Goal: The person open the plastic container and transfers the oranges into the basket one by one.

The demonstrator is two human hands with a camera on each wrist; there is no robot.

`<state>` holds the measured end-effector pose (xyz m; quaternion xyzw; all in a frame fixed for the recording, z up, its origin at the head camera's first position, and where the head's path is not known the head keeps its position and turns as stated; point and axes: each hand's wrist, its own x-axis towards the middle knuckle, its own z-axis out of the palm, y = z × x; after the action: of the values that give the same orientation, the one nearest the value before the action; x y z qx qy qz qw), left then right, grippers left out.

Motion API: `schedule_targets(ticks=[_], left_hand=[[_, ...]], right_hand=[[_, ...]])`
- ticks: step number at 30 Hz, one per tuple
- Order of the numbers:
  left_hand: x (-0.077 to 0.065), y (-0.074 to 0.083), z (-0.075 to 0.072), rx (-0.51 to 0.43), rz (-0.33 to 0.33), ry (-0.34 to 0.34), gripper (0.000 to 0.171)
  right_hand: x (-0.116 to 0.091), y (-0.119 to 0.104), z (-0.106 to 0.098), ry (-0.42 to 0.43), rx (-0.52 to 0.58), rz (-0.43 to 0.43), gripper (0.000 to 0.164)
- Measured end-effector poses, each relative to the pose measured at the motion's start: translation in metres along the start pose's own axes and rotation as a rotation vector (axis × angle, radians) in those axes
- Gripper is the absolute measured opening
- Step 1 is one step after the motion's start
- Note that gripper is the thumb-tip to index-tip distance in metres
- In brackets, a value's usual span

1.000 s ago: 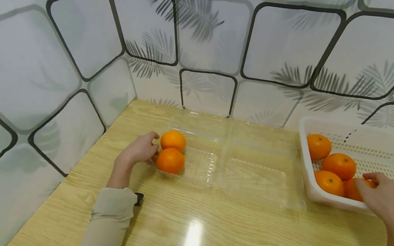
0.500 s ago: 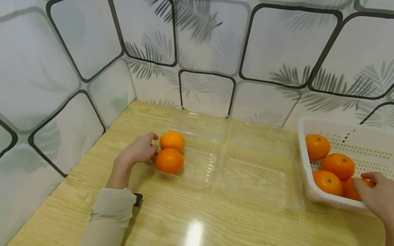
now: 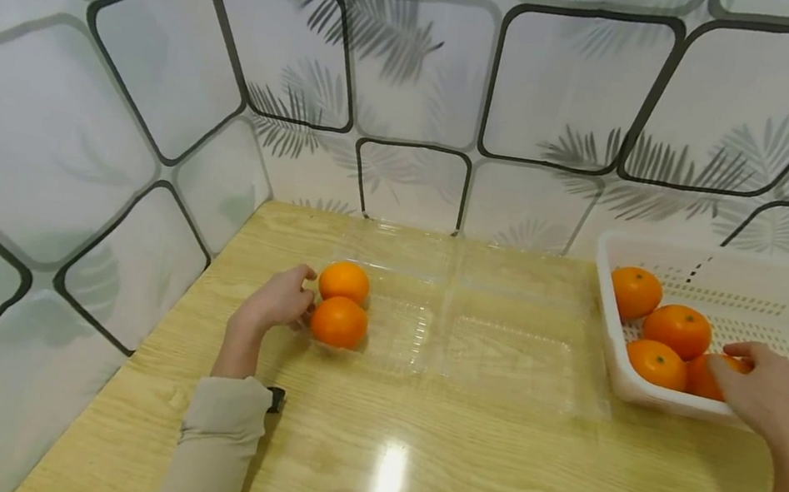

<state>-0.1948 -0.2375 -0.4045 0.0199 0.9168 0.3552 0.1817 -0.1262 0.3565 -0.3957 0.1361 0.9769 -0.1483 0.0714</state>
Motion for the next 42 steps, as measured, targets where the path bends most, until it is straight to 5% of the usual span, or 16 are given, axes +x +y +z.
schedule_targets(ticks=[42], left_hand=[[0.0009,0.0005,-0.002,0.011,-0.003,0.013,0.043]], right_hand=[[0.0019,-0.0032,-0.0012,-0.011,-0.001,0.016,0.066]])
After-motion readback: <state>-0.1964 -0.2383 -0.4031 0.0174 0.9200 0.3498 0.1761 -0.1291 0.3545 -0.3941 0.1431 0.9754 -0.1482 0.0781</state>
